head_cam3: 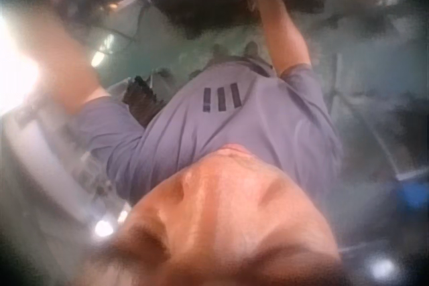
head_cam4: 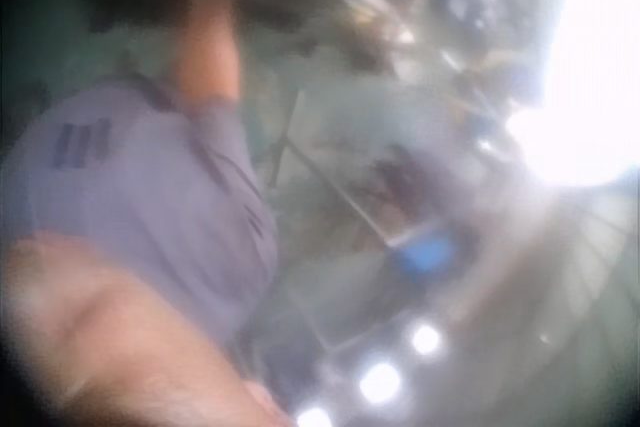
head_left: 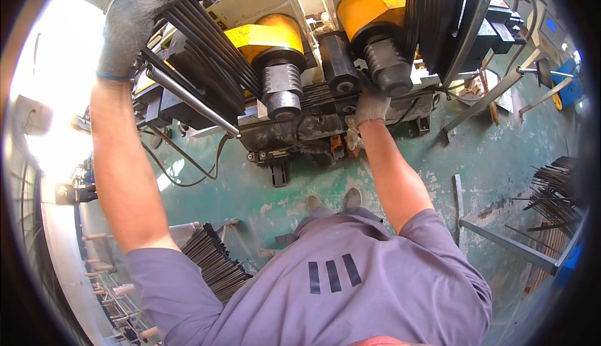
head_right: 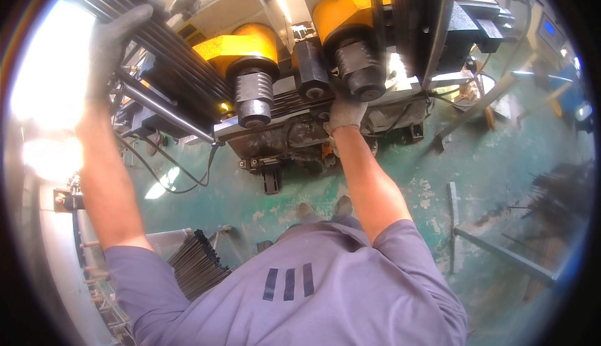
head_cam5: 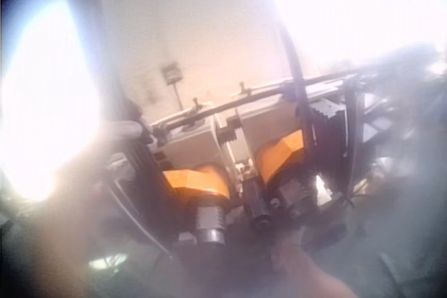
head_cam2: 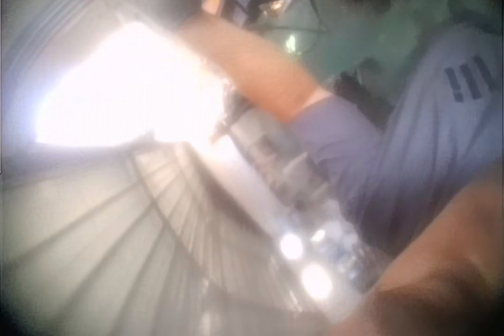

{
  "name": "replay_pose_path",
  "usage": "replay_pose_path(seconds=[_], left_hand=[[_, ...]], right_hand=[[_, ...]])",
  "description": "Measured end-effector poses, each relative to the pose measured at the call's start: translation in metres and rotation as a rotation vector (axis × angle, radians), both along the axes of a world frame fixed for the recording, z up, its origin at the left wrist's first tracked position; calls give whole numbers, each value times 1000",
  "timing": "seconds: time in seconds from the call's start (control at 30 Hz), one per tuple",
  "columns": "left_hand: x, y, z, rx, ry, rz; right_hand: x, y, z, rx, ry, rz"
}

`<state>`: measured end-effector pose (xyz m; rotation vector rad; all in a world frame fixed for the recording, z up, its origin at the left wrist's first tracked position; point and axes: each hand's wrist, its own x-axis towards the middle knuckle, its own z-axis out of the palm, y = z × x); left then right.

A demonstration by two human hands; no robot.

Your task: The person takes metal bars from a stack and feeds them through a rolling machine, then places the processed bars onto a storage rack.

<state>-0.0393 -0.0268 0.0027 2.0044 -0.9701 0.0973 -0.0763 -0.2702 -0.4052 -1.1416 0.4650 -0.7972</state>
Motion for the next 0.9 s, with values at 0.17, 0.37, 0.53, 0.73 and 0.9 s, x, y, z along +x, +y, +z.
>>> replay_pose_path(seconds=[0.17,0.37,0.53,0.73,0.9], left_hand=[[13,1,3,72,-35,136],[-26,-11,16,121,101,68],[-19,-18,11,176,-92,213],[-36,22,-5,-93,-89,236],[-150,44,-65,-157,-173,269]], right_hand=[[-1,-1,5,43,-10,4],[4,-2,-14,-8,70,-10],[19,-12,-58,-58,78,26],[-65,12,33,207,4,1],[-191,-5,20,185,115,2]])
